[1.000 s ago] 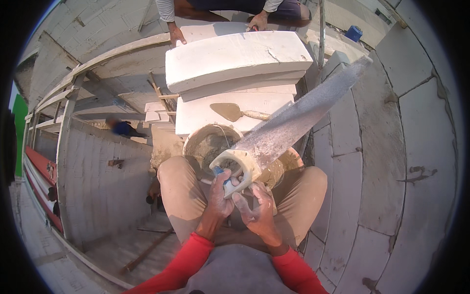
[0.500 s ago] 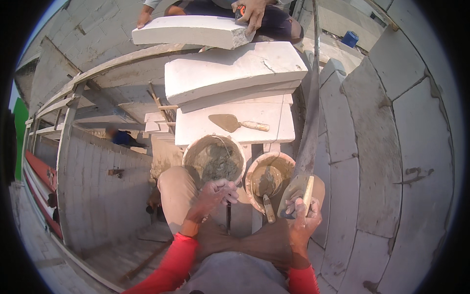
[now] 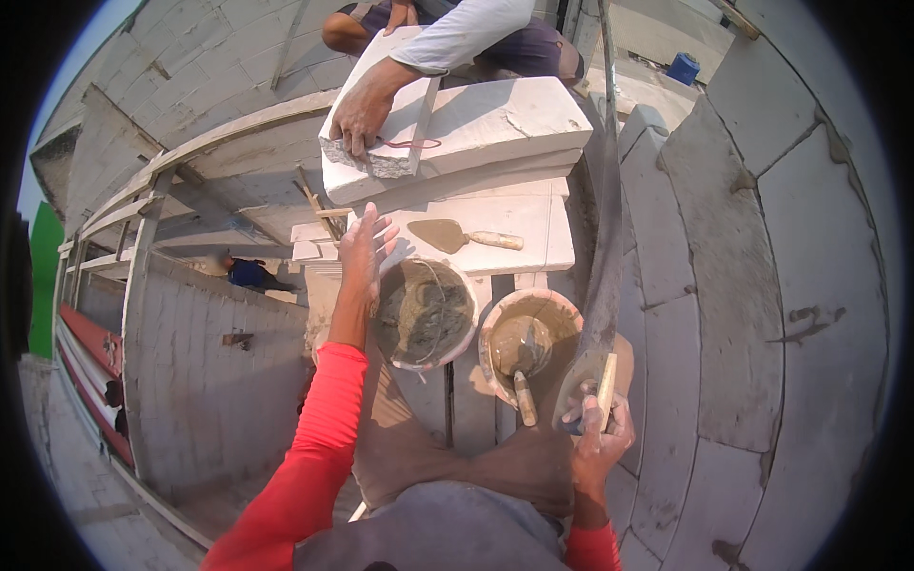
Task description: The person applies mortar to the joints between white foam blocks on a curved wall using a trowel. They repeatedly scoop mortar from a bucket and spread it into the gaps between the blocks.
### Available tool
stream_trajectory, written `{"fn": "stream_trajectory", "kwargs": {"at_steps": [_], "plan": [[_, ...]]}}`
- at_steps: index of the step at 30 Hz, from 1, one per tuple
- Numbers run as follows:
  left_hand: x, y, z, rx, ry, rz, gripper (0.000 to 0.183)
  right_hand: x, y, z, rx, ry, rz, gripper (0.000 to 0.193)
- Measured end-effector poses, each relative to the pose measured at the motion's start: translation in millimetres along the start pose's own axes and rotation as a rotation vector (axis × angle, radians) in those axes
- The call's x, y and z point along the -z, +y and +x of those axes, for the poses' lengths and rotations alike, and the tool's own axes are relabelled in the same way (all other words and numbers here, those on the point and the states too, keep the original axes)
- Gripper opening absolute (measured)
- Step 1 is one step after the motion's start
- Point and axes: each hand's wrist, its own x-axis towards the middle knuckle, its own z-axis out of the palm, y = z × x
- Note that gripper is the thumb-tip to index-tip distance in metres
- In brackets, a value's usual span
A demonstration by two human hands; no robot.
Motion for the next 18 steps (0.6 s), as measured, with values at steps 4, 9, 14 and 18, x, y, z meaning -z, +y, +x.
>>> {"fn": "stream_trajectory", "kwargs": {"at_steps": [4,9,14,18], "plan": [[-17.4,3.0,26.1,-0.045,0.199,-0.018,0.091,9.2,5.3,-3.9,-0.017,0.011,-0.031,0.026],[-27.7,12.4,55.3,-0.361,0.552,0.318,0.1,12.7,7.8,-8.1,-0.032,0.023,-0.032,0.028],[-23.6,21.3,74.2,-0.447,0.498,0.597,0.101,15.3,9.2,-8.1,-0.089,0.002,0.009,0.031],[-22.9,16.5,89.8,-0.244,0.444,0.375,0.103,17.6,6.0,-8.7,-0.111,-0.026,-0.017,0.034]]}}
